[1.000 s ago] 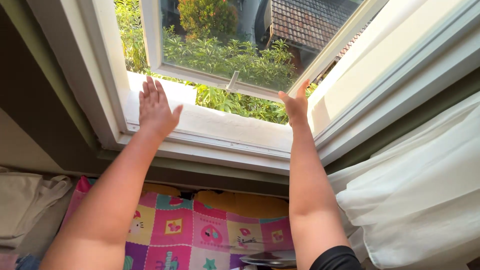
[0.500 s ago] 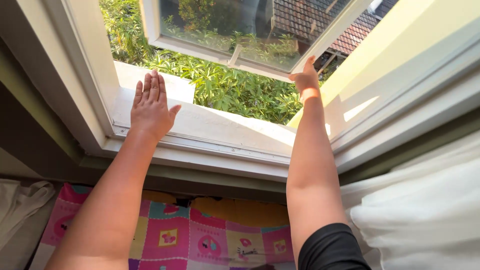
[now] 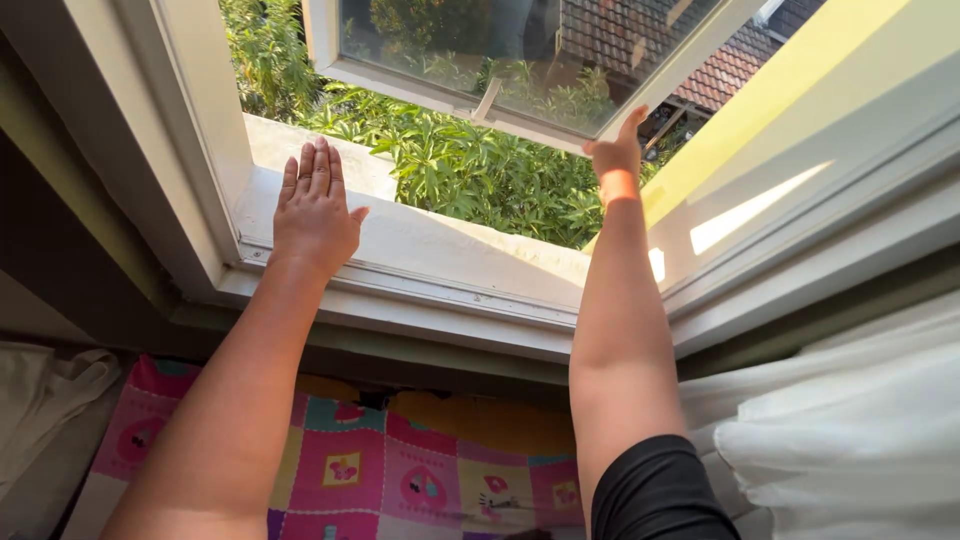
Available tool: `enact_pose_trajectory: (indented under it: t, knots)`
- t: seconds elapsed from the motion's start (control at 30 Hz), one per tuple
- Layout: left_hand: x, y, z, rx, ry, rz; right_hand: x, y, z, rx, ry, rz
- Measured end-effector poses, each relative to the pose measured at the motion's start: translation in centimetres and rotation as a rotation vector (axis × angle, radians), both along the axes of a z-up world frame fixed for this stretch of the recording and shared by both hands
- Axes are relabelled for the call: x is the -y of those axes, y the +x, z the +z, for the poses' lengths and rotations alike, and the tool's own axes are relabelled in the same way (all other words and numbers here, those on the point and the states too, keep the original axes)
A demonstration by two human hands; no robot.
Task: Iron and fold children's clothing on a table.
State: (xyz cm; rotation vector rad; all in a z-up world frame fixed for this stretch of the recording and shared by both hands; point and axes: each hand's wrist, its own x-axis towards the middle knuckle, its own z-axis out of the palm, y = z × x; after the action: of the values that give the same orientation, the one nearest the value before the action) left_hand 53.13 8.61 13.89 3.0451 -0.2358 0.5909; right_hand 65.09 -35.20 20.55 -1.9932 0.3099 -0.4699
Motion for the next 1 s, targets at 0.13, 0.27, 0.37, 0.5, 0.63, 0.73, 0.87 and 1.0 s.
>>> enact_pose_trajectory:
  t: [0.13,0.27,0.37,0.5,0.63,0.73,0.87,1.0]
  knots:
    - [0.1,0.2,-0.3,-0.004,0.019,-0.003,-0.6,-1.7,-1.5,-0.020,-0.050,-0.042]
    - [0.2,0.3,-0.1,-0.051,0.000,0.017,-1.9,-3.0,-1.3,0.083,-0.027,-0.032]
    - [0.0,0.7,-0.4,-0.048,0.009,0.016,-1.6,-2.1,-2.8,0.095,-0.062,-0.068]
    - [0.0,0.5,-0.6,-0.042,-0.006,-0.004,-0.5,-1.7,-5.0,0.168,-0.147,-0.058]
    - [-0.1,0.6,-0.9,-0.016,-0.021,-0.014,-1.2,-3.1,-3.9,0.138,-0.164,-0.063]
    - [-0.2,-0.2,-0.2,0.212,-0.083,-0.091,-2.3,-5.5,-2.0,0.040,-0.066,-0.041]
    - [0.7,-5.9,3.9,0.557,-0.430,-0.288,-1.1,-5.8,-2.6,0.062,-0.084,0.010]
    - [3.4,-16.1,2.8,0.595,-0.640,-0.438,0.4,-5.8,-4.9,0.033,-0.229,0.020]
